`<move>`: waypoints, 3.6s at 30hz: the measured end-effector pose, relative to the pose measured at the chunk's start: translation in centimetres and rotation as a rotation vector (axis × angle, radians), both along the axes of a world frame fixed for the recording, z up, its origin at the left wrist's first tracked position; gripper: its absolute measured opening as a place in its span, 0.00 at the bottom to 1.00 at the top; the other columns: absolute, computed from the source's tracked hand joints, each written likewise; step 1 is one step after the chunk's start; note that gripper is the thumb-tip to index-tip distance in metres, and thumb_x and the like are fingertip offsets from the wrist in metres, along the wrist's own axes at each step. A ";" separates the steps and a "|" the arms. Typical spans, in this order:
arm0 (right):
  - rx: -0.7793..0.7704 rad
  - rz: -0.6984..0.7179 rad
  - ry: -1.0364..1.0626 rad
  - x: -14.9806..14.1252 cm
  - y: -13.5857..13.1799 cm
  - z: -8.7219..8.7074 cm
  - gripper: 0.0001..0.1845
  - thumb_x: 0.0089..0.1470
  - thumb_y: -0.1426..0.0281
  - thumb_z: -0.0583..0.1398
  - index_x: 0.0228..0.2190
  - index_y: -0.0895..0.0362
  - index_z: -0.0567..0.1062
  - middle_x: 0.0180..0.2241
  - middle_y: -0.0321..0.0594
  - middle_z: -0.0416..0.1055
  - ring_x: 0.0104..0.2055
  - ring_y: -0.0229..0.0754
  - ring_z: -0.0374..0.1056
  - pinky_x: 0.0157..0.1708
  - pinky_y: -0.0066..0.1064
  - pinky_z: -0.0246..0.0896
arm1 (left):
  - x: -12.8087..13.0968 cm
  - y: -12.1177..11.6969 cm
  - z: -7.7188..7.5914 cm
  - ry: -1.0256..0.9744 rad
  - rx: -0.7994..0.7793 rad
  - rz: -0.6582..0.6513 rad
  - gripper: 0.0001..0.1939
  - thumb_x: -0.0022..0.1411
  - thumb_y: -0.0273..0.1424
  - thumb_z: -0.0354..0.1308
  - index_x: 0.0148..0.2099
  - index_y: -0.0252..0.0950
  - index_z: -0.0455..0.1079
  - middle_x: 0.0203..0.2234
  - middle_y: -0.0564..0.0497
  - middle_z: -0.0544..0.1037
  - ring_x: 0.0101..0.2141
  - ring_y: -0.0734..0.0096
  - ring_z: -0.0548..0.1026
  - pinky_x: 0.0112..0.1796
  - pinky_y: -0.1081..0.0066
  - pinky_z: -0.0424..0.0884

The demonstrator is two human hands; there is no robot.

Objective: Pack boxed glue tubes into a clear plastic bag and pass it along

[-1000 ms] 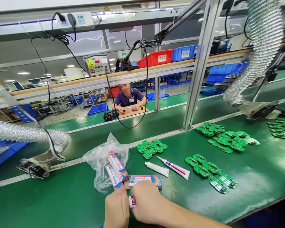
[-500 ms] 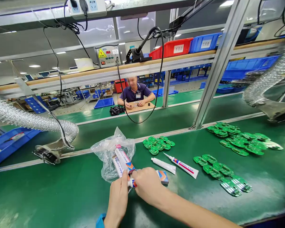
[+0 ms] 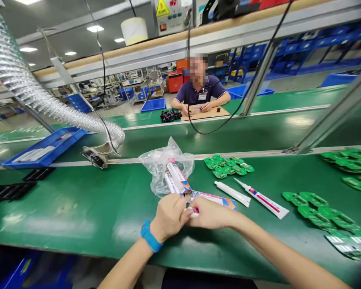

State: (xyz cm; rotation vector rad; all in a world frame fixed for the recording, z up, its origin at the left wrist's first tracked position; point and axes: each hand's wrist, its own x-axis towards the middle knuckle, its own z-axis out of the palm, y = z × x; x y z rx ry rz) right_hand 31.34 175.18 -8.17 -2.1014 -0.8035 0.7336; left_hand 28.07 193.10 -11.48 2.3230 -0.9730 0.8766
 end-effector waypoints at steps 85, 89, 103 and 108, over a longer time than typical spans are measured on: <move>-0.810 -0.055 -0.792 10.7 11.4 -1.0 0.15 0.64 0.65 0.54 0.41 0.60 0.77 0.39 0.54 0.78 0.45 0.51 0.75 0.46 0.35 0.63 | 7.7 5.7 -3.3 0.823 -1.447 0.202 0.20 0.64 0.44 0.58 0.43 0.31 0.79 0.42 0.37 0.82 0.45 0.54 0.80 0.50 0.55 0.74; -0.814 -0.056 -0.796 10.7 11.4 -1.0 0.15 0.64 0.65 0.54 0.40 0.61 0.77 0.39 0.54 0.78 0.45 0.51 0.75 0.45 0.35 0.63 | 7.7 5.7 -3.2 0.821 -1.449 0.215 0.20 0.65 0.44 0.58 0.42 0.31 0.79 0.42 0.37 0.82 0.45 0.53 0.80 0.50 0.54 0.74; -0.843 -0.044 -0.798 10.4 11.6 -0.7 0.13 0.64 0.69 0.53 0.39 0.61 0.77 0.38 0.55 0.78 0.44 0.51 0.76 0.43 0.33 0.64 | 7.9 5.7 -3.6 0.817 -1.454 0.226 0.18 0.65 0.41 0.56 0.43 0.31 0.79 0.42 0.39 0.82 0.43 0.57 0.80 0.46 0.60 0.75; -0.827 -0.035 -0.818 10.5 11.7 -0.8 0.15 0.64 0.69 0.52 0.38 0.61 0.78 0.36 0.54 0.78 0.42 0.52 0.76 0.39 0.34 0.65 | 7.9 5.8 -3.6 0.835 -1.509 0.200 0.18 0.65 0.40 0.56 0.42 0.30 0.77 0.40 0.39 0.82 0.40 0.60 0.80 0.45 0.62 0.74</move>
